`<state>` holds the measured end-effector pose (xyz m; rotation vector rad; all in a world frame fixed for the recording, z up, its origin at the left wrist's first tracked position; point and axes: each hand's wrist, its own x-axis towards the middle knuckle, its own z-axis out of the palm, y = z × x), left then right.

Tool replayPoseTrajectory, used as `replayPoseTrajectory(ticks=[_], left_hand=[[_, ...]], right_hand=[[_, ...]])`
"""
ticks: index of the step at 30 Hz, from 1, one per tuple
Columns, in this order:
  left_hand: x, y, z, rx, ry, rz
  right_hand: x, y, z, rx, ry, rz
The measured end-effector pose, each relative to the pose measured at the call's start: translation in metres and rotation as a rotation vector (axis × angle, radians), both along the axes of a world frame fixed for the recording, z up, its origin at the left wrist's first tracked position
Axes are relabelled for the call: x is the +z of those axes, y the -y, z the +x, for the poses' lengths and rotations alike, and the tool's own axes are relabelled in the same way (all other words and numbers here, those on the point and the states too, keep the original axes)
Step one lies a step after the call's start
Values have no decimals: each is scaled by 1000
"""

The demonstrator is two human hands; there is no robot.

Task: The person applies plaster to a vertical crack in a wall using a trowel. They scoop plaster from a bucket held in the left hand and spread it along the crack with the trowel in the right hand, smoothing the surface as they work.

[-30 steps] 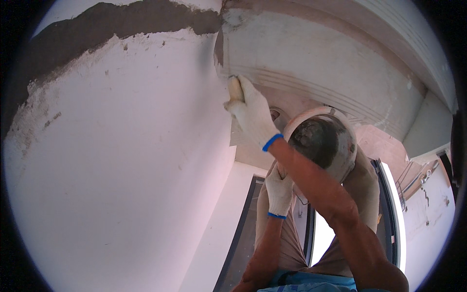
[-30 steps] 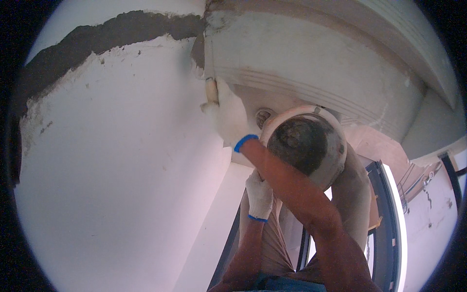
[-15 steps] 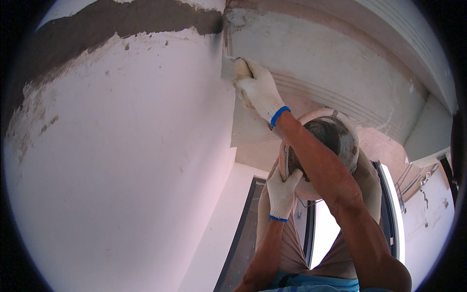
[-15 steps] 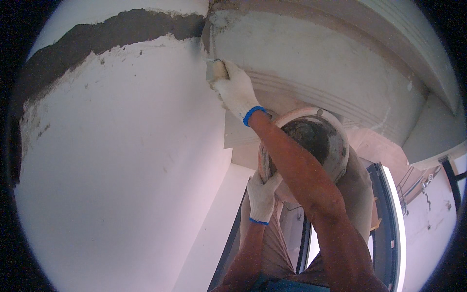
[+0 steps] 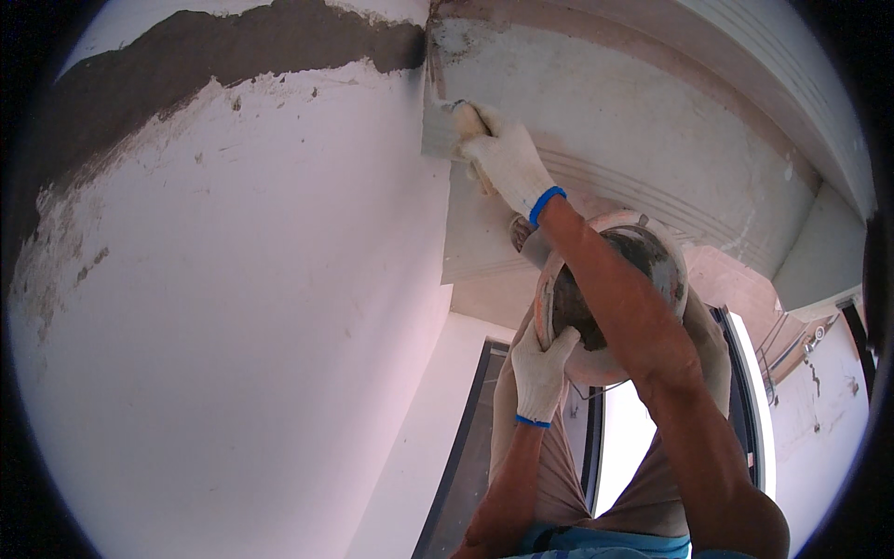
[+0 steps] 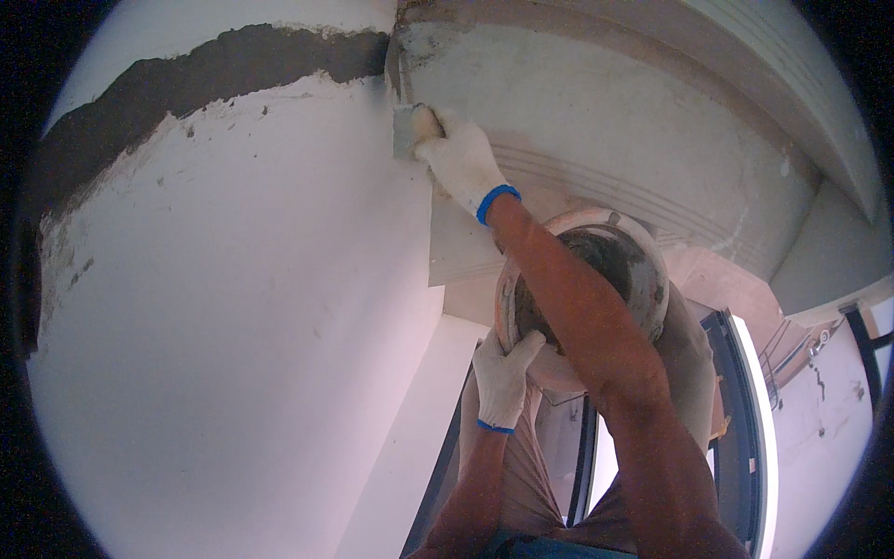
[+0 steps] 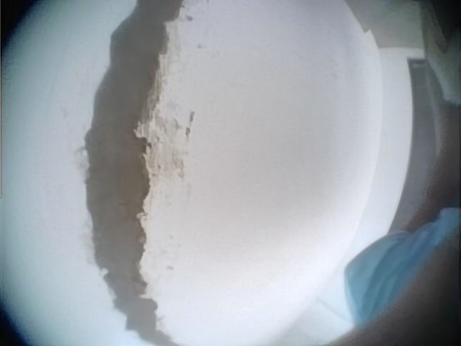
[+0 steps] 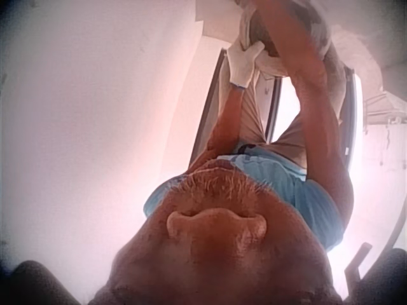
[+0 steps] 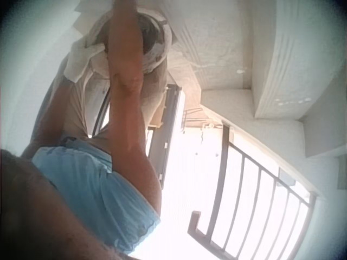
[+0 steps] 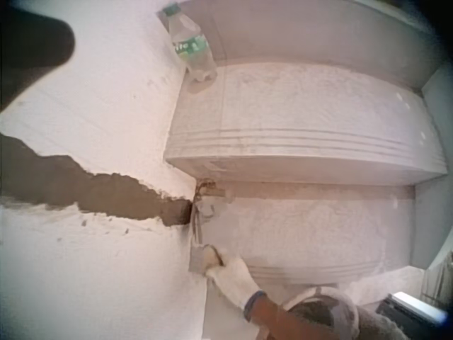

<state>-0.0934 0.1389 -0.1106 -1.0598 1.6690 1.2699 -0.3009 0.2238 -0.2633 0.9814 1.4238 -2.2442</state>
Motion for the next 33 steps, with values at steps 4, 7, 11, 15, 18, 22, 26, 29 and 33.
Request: replayPoseTrajectory(ticks=[4,7,11,15,18,22,26,29,33], left_hand=[[1,-1,-1,18,-14,-1],[2,-1,-3,14,-12,4],[-1,2,0,-17,0,-8],[1,1,-2,-9,-5,-15],[2,0,-3,-17,6,-25],[6,-3,-9,17,27,-10],[8,-7,-14,58,-1,12],[8,-6,-15,49,1,10],[7,-5,-13,42,-4,6]], right_hand=[[-3,-5,-3,5,2,-70],[-6,-11,-6,29,-4,-95],[-6,-17,-6,54,4,-144],[3,-19,-5,62,22,-152],[1,-20,-2,35,1,-159],[2,-17,-3,20,40,-147],[2,-16,-5,0,39,-179],[0,-17,-6,13,20,-190],[3,-21,-9,97,35,-149]])
